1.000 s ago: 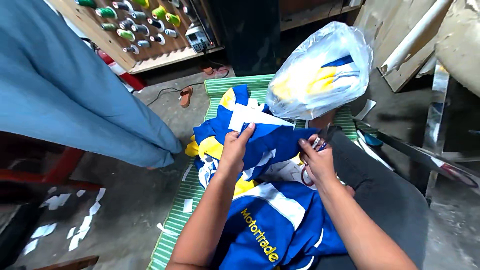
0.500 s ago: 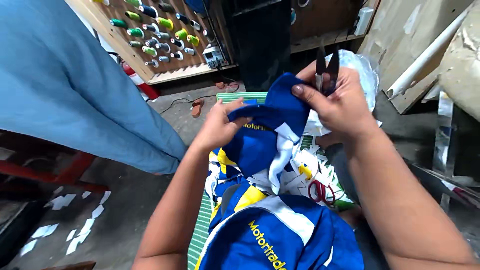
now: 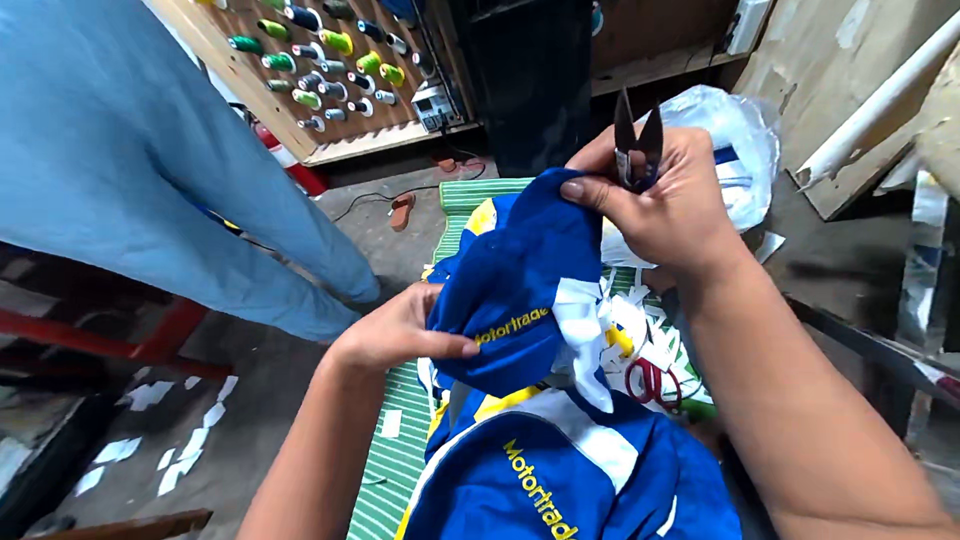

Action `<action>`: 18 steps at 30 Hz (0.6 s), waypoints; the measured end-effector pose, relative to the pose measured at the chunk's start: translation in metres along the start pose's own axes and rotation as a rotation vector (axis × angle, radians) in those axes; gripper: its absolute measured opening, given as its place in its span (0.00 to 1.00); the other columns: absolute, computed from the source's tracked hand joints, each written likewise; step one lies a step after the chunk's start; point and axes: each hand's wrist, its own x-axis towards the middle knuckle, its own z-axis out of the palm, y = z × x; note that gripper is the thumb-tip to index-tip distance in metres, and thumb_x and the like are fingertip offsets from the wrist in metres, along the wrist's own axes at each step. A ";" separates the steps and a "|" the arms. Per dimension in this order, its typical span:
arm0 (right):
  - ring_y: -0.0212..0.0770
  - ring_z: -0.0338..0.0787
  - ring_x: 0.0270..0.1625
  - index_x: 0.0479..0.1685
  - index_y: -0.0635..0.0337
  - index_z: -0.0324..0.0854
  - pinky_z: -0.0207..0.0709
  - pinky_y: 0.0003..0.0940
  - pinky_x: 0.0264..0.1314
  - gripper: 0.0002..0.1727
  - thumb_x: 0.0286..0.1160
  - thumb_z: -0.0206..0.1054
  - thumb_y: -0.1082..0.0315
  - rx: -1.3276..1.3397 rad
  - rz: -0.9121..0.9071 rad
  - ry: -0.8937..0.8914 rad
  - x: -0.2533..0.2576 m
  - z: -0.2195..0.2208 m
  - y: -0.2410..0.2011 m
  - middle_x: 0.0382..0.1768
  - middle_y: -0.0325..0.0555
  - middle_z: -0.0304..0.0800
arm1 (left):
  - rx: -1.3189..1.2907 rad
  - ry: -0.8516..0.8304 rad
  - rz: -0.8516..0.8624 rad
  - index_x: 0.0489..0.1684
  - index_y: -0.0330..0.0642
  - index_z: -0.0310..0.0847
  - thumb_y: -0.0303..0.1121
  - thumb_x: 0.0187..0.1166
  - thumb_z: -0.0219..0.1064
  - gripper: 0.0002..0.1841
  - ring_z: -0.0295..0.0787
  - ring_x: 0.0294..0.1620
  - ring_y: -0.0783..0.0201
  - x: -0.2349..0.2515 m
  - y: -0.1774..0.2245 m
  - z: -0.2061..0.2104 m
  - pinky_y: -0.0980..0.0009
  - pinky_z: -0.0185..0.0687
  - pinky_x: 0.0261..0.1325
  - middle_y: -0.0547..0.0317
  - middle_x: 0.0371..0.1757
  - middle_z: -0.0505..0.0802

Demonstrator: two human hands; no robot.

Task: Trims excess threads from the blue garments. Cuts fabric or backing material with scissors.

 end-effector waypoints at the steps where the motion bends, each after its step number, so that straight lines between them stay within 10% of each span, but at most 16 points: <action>1: 0.12 0.83 0.36 0.41 0.62 0.88 0.79 0.10 0.41 0.03 0.73 0.71 0.76 0.013 0.019 -0.003 -0.001 0.003 0.002 0.38 0.29 0.91 | 0.051 -0.060 0.064 0.43 0.52 0.91 0.29 0.61 0.80 0.13 0.94 0.39 0.78 -0.004 0.005 -0.002 0.78 0.92 0.43 0.70 0.38 0.97; 8: 0.23 0.87 0.47 0.67 0.59 0.77 0.80 0.19 0.44 0.18 0.83 0.67 0.62 -0.053 0.158 0.407 -0.077 0.047 0.001 0.61 0.37 0.87 | -0.210 0.285 -0.009 0.41 0.49 0.92 0.29 0.79 0.63 0.09 0.91 0.30 0.76 -0.009 0.014 0.009 0.78 0.90 0.33 0.63 0.33 0.95; 10: 0.16 0.76 0.30 0.72 0.49 0.75 0.68 0.13 0.27 0.30 0.71 0.79 0.56 -0.030 0.189 0.547 -0.124 0.078 0.004 0.67 0.30 0.84 | -0.286 0.391 -0.045 0.45 0.49 0.91 0.29 0.82 0.60 0.11 0.92 0.31 0.75 -0.004 0.014 0.007 0.77 0.90 0.35 0.62 0.34 0.96; 12: 0.19 0.79 0.36 0.69 0.55 0.78 0.71 0.14 0.31 0.36 0.59 0.86 0.55 -0.048 0.254 0.557 -0.157 0.112 0.011 0.69 0.40 0.82 | -0.327 0.466 -0.042 0.45 0.51 0.90 0.30 0.82 0.57 0.12 0.93 0.34 0.75 0.005 0.019 0.005 0.76 0.92 0.39 0.64 0.36 0.96; 14: 0.30 0.90 0.51 0.54 0.65 0.87 0.86 0.23 0.45 0.21 0.63 0.81 0.66 -0.077 0.282 0.519 -0.156 0.124 0.017 0.60 0.50 0.90 | -0.284 0.465 0.019 0.46 0.52 0.90 0.30 0.82 0.59 0.11 0.94 0.37 0.74 0.007 0.031 -0.001 0.75 0.92 0.43 0.65 0.37 0.97; 18: 0.15 0.84 0.33 0.43 0.61 0.86 0.80 0.13 0.37 0.03 0.75 0.70 0.74 -0.006 0.227 0.263 -0.094 0.057 0.005 0.36 0.30 0.91 | 0.209 0.364 0.153 0.47 0.59 0.91 0.32 0.81 0.63 0.10 0.92 0.39 0.81 -0.034 0.076 -0.033 0.80 0.90 0.43 0.76 0.40 0.96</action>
